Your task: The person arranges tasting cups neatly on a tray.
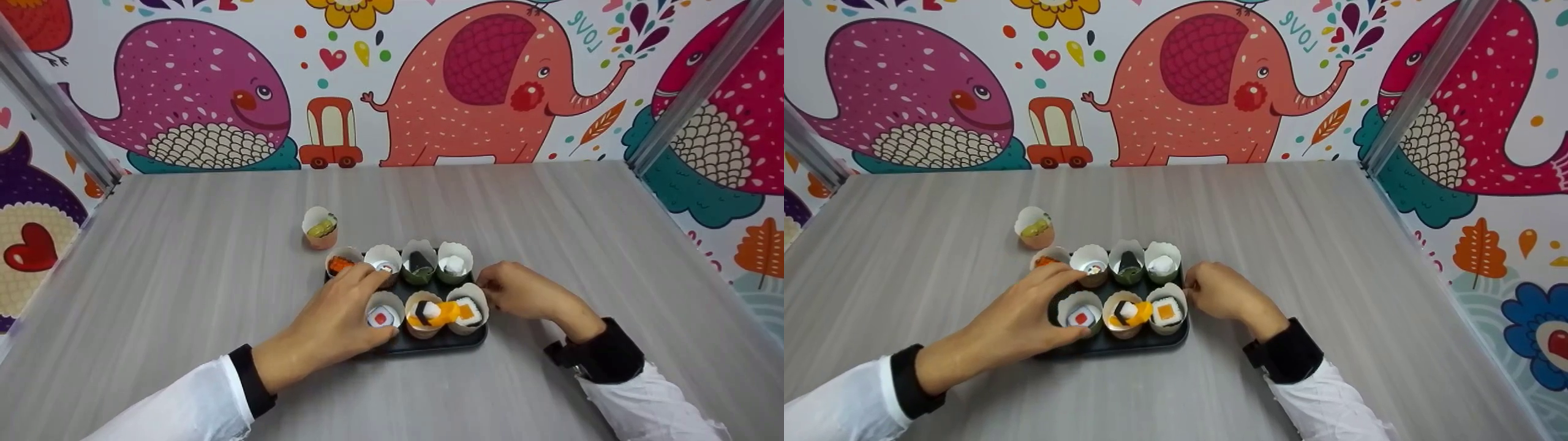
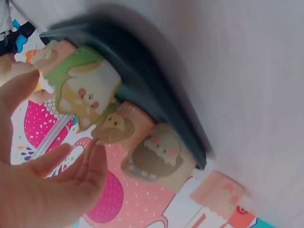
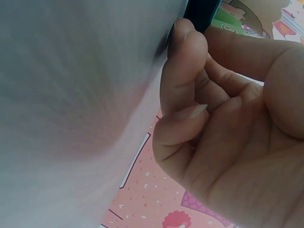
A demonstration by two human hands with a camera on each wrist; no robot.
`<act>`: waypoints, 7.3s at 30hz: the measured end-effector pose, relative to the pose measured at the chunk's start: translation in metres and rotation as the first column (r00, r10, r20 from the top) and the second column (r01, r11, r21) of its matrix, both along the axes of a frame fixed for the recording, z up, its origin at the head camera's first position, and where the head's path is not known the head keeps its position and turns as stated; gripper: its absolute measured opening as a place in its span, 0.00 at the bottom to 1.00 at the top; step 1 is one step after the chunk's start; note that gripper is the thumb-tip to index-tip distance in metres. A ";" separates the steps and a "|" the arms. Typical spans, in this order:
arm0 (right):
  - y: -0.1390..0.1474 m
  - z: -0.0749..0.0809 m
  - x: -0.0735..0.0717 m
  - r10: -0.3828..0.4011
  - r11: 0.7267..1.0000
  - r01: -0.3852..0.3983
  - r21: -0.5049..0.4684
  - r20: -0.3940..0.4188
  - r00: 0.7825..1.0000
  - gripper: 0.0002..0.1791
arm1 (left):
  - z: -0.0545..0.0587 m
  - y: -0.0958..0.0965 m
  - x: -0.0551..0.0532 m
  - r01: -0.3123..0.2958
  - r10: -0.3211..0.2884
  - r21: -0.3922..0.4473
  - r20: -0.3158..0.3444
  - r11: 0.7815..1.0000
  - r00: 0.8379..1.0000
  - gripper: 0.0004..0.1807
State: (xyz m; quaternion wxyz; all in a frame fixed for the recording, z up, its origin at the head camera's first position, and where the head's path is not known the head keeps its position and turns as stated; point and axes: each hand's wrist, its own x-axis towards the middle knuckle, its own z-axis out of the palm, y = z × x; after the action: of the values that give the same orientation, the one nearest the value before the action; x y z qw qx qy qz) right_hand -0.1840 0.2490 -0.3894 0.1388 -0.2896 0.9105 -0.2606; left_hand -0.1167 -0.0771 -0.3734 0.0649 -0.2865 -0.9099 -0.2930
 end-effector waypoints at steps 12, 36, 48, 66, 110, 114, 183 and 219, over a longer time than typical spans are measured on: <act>-0.001 0.000 0.000 0.007 1.000 -0.007 -0.014 -0.001 1.000 0.10 | 0.005 -0.019 -0.006 -0.071 0.095 0.091 -0.290 0.993 0.952 0.32; -0.001 0.000 0.000 -0.004 1.000 0.005 -0.011 0.024 1.000 0.10 | 0.012 -0.063 -0.053 -0.338 0.331 0.178 0.070 0.924 0.941 0.41; -0.001 0.001 0.000 -0.009 1.000 0.009 -0.007 0.031 0.999 0.09 | 0.010 -0.078 -0.090 -0.351 0.313 0.103 0.271 0.931 0.910 0.50; 0.001 0.000 0.000 -0.022 1.000 0.022 -0.019 0.043 0.999 0.09 | -0.005 -0.081 -0.142 -0.262 0.264 -0.058 0.382 0.963 0.886 0.55; 0.000 0.001 0.001 -0.015 1.000 0.015 -0.013 0.033 0.999 0.09 | -0.006 -0.093 -0.134 -0.255 0.230 0.012 0.392 0.967 0.891 0.41; -0.001 0.002 0.001 -0.011 1.000 0.012 -0.012 0.029 1.000 0.09 | -0.003 -0.099 -0.129 -0.258 0.224 0.036 0.392 0.965 0.892 0.40; -0.001 0.001 0.001 -0.034 0.999 0.033 0.014 0.058 0.998 0.10 | -0.005 -0.059 -0.014 0.053 -0.083 0.111 0.280 0.992 0.956 0.34; -0.003 0.001 0.003 -0.016 1.000 0.016 -0.003 0.023 1.000 0.10 | -0.016 -0.054 -0.012 0.118 -0.103 -0.026 0.325 0.993 0.940 0.42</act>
State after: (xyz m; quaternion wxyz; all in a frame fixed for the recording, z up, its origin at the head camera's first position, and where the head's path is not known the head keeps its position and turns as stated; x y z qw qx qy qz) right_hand -0.1814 0.2458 -0.3882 0.1466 -0.2796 0.9106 -0.2665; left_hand -0.1291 -0.1310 -0.3899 -0.1082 -0.2864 -0.8971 -0.3186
